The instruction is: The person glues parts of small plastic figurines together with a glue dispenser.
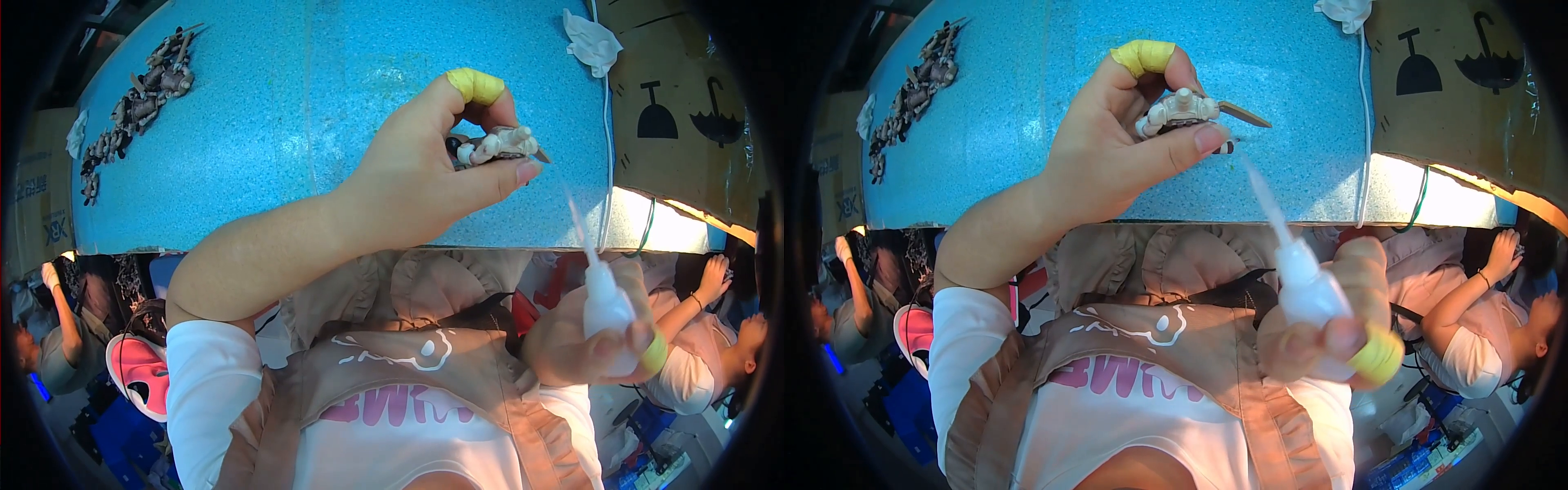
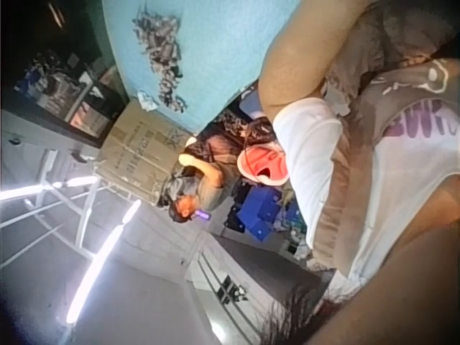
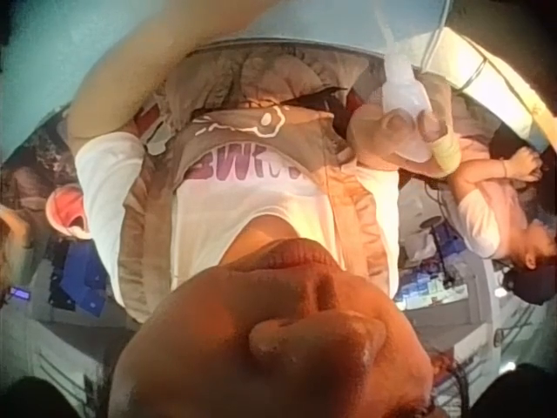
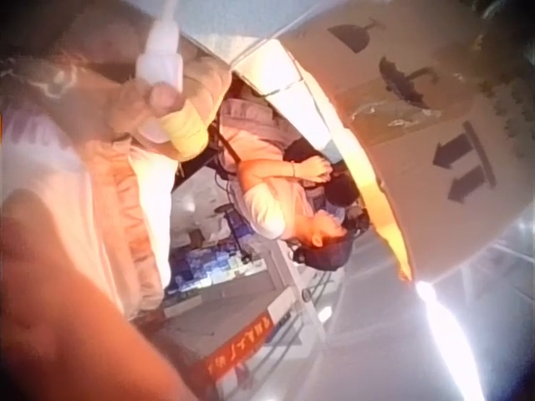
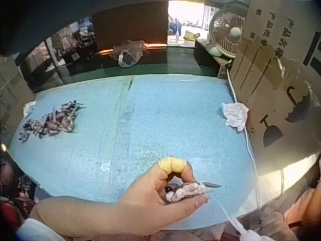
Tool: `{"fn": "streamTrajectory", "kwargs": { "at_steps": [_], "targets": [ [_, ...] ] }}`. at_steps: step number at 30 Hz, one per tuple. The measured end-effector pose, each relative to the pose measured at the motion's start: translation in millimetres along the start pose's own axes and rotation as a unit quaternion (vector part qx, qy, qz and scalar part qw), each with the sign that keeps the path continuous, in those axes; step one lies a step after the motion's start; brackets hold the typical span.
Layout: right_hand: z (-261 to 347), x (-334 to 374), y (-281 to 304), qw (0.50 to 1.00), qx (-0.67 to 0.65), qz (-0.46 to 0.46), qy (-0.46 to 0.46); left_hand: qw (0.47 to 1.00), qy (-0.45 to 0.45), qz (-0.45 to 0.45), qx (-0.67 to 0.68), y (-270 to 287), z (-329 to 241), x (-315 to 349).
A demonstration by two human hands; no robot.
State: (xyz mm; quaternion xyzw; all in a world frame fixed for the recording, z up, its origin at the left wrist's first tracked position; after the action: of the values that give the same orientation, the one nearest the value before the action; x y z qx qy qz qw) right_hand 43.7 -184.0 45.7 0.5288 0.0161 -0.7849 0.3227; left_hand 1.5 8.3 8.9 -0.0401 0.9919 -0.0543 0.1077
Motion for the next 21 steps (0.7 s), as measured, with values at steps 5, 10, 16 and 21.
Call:
{"fn": "streamTrajectory", "kwargs": {
  "at_steps": [5, 10, 16, 21],
  "targets": [
    [-29.5, -5.2, -23.9, 0.904, -0.022, -0.140, -0.404, 0.992, 0.040, -0.079, 0.091, 1.9, 12.2, 24.0],
    [-88.7, 30.1, -71.3, 0.891, -0.059, 0.130, -0.430, 0.954, 0.101, -0.241, 0.145, 19.0, 26.7, 91.1],
    [-83.3, 32.6, -126.0, 0.896, 0.111, 0.302, -0.306, 0.908, 0.175, -0.350, 0.148, 18.5, 30.2, 150.3],
    [-64.1, 36.0, -98.9, 0.953, 0.076, 0.210, -0.204, 0.894, 0.157, -0.369, 0.199, 7.7, 36.7, 176.1]
  ]
}}
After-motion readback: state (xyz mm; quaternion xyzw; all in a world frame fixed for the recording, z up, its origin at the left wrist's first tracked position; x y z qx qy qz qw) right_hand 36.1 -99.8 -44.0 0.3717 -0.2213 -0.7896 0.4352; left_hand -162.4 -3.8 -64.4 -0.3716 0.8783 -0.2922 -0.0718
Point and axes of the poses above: each hand's wrist, its own x-axis away from the middle knuckle, its own y-axis out of the back of the hand, z = x × y, the point moved 1 cm from there along -x, towards the middle knuckle, and after that the axes turned 8 degrees about z, right-handed, at the moved point
